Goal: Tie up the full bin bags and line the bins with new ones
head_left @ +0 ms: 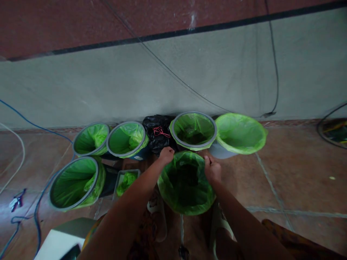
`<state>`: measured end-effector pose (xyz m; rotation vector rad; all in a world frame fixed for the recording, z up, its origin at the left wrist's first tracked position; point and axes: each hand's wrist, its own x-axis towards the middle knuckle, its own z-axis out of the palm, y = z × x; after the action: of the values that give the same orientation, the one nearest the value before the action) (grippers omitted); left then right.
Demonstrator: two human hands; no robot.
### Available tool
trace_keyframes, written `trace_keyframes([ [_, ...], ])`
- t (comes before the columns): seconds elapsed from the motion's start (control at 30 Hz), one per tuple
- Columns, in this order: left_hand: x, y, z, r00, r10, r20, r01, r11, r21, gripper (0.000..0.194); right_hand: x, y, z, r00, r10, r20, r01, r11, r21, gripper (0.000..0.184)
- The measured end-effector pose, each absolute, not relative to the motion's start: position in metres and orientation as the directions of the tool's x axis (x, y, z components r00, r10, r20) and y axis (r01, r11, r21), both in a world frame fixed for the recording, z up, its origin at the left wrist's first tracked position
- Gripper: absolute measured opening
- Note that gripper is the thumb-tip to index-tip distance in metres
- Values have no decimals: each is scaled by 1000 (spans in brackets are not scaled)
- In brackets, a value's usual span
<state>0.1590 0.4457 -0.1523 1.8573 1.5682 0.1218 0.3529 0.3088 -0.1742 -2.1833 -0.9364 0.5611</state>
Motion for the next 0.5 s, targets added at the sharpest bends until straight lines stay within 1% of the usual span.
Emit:
trace_keyframes([
  [0.1,156,449,-151,250,911,-329,851,-45,523,26,352,308,-174,642,760,-107,454,-489,-745,57],
  [0.2,155,450,-151,294,902,-315,834,-81,546,24,350,306,-173,626,776,-76,468,-452,-760,60],
  [0.33,159,449,-152,354,859,-370,816,-90,571,23,349,305,-174,608,791,-67,506,-451,-735,67],
  [0.4,161,449,-152,362,847,-389,833,-107,543,22,350,306,-177,610,789,-68,516,-461,-722,68],
  [0.5,164,452,-151,384,848,-365,859,-184,477,17,351,307,-181,610,790,-56,517,-451,-728,64],
])
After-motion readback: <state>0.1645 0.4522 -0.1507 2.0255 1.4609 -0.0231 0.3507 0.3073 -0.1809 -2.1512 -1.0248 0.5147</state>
